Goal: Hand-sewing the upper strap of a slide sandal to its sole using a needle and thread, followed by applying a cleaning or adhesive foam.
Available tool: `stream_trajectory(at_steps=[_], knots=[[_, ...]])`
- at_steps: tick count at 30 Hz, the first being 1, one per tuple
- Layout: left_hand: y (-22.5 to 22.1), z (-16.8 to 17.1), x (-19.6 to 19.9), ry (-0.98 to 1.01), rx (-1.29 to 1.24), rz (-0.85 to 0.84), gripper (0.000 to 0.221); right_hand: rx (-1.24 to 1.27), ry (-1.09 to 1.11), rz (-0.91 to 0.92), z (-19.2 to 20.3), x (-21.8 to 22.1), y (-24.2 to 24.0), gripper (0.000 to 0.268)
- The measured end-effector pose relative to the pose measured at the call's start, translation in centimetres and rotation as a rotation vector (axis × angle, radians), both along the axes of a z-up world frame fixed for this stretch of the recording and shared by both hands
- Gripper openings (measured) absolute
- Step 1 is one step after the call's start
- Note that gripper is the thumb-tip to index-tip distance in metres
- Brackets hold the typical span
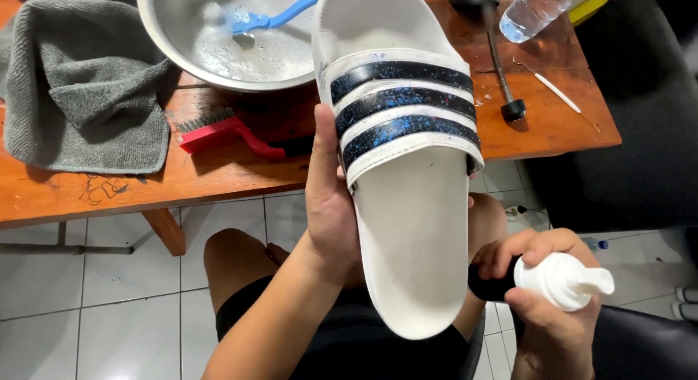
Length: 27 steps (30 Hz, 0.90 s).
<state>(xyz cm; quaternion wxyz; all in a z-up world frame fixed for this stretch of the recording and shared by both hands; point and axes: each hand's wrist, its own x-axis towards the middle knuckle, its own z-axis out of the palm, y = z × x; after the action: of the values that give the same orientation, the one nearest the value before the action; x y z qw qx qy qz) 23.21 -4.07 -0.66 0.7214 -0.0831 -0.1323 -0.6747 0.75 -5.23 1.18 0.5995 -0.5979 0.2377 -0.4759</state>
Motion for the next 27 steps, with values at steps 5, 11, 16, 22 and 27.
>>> stream_trajectory(at_steps=[5,11,16,22,27], knots=[[-0.6,-0.1,-0.2,-0.023,-0.065,0.156,0.067,-0.019,0.258,-0.101,-0.4,0.1,0.6,0.039],[-0.4,0.5,-0.7,-0.304,0.039,0.285,0.063,0.346,0.097,-0.062,-4.0,0.0,0.2,0.036],[0.0,-0.2,1.4,-0.612,-0.144,0.022,0.063,0.428,-0.257,0.253,-4.0,2.4,-1.4,0.036],[-0.2,-0.1,0.3,-0.72,-0.025,0.054,0.122,0.592,-0.425,0.483,-7.9,0.4,-2.1,0.058],[-0.7,-0.3,-0.8,-0.726,0.087,0.112,0.125,0.583,-0.371,0.562,-8.4,-0.6,-3.0,0.059]])
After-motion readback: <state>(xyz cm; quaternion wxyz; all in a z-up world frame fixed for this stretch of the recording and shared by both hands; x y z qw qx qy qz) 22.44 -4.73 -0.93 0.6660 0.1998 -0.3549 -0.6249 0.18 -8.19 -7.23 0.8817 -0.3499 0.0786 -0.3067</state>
